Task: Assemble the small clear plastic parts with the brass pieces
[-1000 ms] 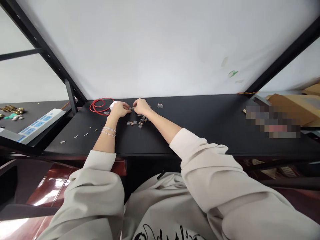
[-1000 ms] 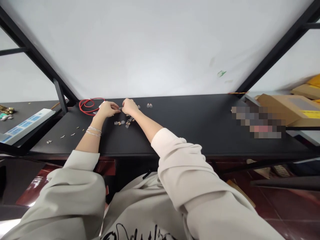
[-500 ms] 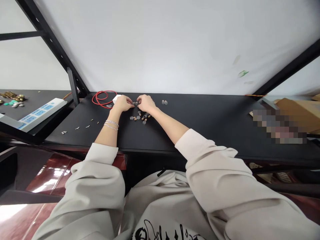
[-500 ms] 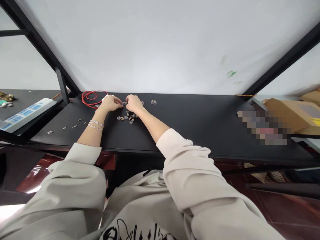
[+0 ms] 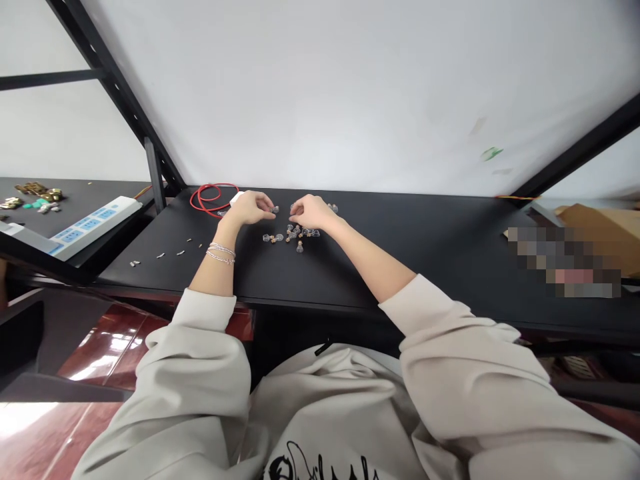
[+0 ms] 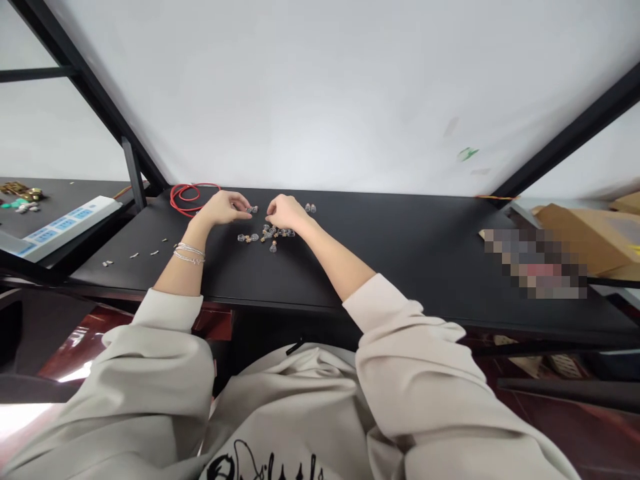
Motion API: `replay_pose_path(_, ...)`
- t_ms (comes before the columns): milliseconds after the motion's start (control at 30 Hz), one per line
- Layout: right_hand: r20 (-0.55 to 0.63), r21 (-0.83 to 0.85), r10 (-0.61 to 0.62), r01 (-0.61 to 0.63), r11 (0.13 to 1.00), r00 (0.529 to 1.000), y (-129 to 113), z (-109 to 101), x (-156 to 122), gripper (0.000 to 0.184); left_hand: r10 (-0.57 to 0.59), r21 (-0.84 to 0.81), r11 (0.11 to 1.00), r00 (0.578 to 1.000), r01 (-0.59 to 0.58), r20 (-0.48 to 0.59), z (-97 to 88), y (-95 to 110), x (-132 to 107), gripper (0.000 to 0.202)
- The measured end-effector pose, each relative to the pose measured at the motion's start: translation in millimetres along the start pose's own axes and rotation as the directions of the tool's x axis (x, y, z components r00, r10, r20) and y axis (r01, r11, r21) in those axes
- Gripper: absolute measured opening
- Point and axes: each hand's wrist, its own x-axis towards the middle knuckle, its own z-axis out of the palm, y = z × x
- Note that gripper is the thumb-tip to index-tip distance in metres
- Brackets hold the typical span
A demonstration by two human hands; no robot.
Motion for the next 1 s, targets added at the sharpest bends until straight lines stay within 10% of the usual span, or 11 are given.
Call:
replay_pose_path(267,-0.111,0.067,-0.102,0.110,0.992,0.989,22,-18,-49,0.011,0.263,-0.128,0.964,0.896,-0.231,0.357,22.3,21,-5,0.033)
replay_pose_path(500,-0.100,0.143,-0.247,0.259,0.955,0.964,26,1,-57,0.021,0.191,-0.106,0.981,0.928,-0.166,0.320,23.2,18,-6,0.025)
replay_pose_path(1000,-0.259,0.133,0.021,0.014,0.991,0.966,43,-10,-47,0.016,0.051,-0.169,0.986,0.972,-0.011,0.230,21.3,17,-5,0.015)
